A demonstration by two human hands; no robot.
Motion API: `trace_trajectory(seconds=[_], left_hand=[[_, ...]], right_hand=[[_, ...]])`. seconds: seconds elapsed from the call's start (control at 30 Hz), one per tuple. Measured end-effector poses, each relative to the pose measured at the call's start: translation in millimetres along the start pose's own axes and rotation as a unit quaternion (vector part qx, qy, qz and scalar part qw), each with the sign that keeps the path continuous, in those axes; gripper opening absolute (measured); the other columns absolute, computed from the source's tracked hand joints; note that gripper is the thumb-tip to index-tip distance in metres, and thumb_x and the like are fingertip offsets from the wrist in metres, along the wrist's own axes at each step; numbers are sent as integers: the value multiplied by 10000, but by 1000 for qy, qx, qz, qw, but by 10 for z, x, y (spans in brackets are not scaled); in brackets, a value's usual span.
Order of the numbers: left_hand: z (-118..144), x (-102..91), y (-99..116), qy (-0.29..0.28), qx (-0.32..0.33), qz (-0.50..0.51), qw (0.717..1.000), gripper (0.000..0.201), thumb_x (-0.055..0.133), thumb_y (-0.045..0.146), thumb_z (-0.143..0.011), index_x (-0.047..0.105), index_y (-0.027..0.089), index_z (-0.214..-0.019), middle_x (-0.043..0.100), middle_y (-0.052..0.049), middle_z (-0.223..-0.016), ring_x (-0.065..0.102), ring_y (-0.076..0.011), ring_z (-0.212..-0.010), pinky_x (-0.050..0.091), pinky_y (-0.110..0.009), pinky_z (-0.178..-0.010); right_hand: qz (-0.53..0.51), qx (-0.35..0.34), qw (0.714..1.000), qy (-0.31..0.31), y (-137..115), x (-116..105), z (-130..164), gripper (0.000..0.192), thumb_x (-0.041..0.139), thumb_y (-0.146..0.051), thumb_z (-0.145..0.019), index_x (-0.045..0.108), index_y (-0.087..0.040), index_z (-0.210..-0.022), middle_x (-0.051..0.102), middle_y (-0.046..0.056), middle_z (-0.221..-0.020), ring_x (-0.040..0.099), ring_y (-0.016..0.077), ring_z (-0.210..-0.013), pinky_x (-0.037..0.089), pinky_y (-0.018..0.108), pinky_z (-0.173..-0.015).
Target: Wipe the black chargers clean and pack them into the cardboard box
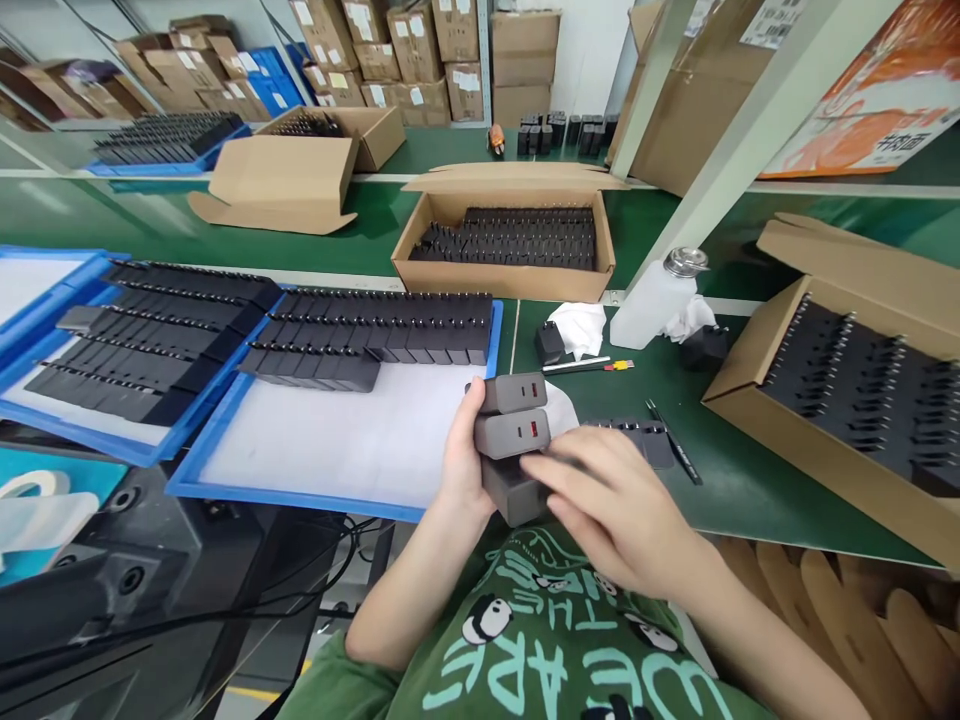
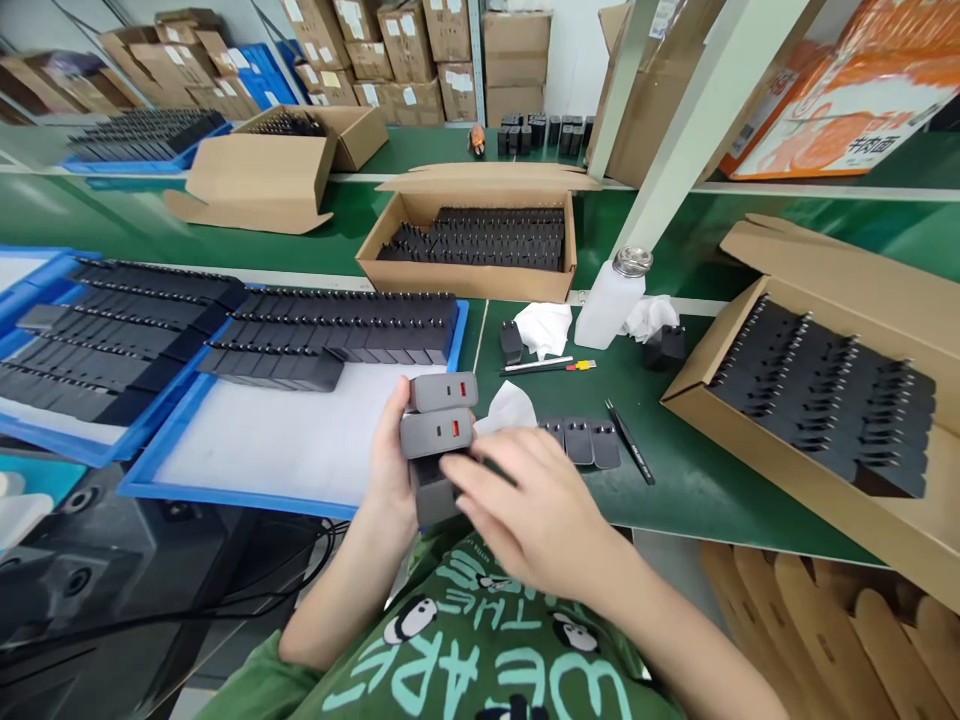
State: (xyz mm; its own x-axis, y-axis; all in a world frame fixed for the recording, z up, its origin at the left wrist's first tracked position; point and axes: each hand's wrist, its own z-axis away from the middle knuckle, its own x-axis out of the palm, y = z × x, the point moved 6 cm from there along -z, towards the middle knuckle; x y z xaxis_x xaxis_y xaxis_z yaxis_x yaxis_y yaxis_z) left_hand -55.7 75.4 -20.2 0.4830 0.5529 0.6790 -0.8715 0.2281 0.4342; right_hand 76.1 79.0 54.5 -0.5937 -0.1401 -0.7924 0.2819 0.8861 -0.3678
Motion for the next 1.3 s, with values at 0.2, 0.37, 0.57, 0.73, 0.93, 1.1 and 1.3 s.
trace_trajectory(seconds=[0.2,0.37,0.57,0.73,0.93,1.1,1.3], left_hand=[[-101,-5,-41,14,0,-17,1000,510,680,640,-767,665,145,-888,667,-38,-665,611,-171,-539,466,-265,-514],[-119,56,-92,-30,1,21,999,373,682,522,-835,687,151,-876,685,-20,-738,629,-135,-626,513,-234,-633],[-69,47,-127,-29,-35,5,999,401,689,538,-822,689,145,-900,687,-32,-775,648,-153,-665,528,-254,-648],[-69,12,-187,0,-81,-45,996,532,650,660,-782,669,138,-884,664,-51,-684,602,-176,-533,484,-283,-497],[-110,113,-226,-53,-52,17,997,334,688,480,-838,684,164,-947,703,-30,-824,672,-162,-729,544,-251,-691],[-55,105,-249,-35,-79,-4,996,394,693,531,-813,682,151,-916,684,-29,-714,626,-153,-577,513,-259,-570],[-93,72,-251,19,-40,-99,994,537,702,658,-727,674,148,-892,663,-36,-642,596,-180,-499,500,-309,-516]], right_hand=[[61,77,993,71,139,-170,8,154,496,-199,-958,639,-171,-1007,589,143,-1125,562,280,-1034,482,470,-854],[-110,30,993,-24,148,34,-125,317,394,-317,-1017,664,-242,-1166,276,82,-1568,156,335,-1488,275,592,-1167],[-82,-35,991,-95,279,3,-145,373,375,-434,-1031,656,-343,-1260,143,10,-1652,56,365,-1517,161,653,-1183],[45,-20,998,-38,320,-336,-101,441,424,-369,-1022,725,-161,-776,543,129,-1424,317,368,-1440,185,611,-1191],[-67,-93,987,-116,147,-115,-205,489,279,-451,-1046,638,-220,-1285,401,106,-1548,227,311,-1493,239,589,-1192],[-41,-61,987,-140,339,-170,-58,390,383,-427,-1032,722,-259,-1127,320,46,-1598,172,347,-1507,224,621,-1179],[59,41,996,-46,341,-553,-12,415,577,-568,-916,666,-176,-1020,533,122,-1441,449,330,-1362,397,526,-1119]])
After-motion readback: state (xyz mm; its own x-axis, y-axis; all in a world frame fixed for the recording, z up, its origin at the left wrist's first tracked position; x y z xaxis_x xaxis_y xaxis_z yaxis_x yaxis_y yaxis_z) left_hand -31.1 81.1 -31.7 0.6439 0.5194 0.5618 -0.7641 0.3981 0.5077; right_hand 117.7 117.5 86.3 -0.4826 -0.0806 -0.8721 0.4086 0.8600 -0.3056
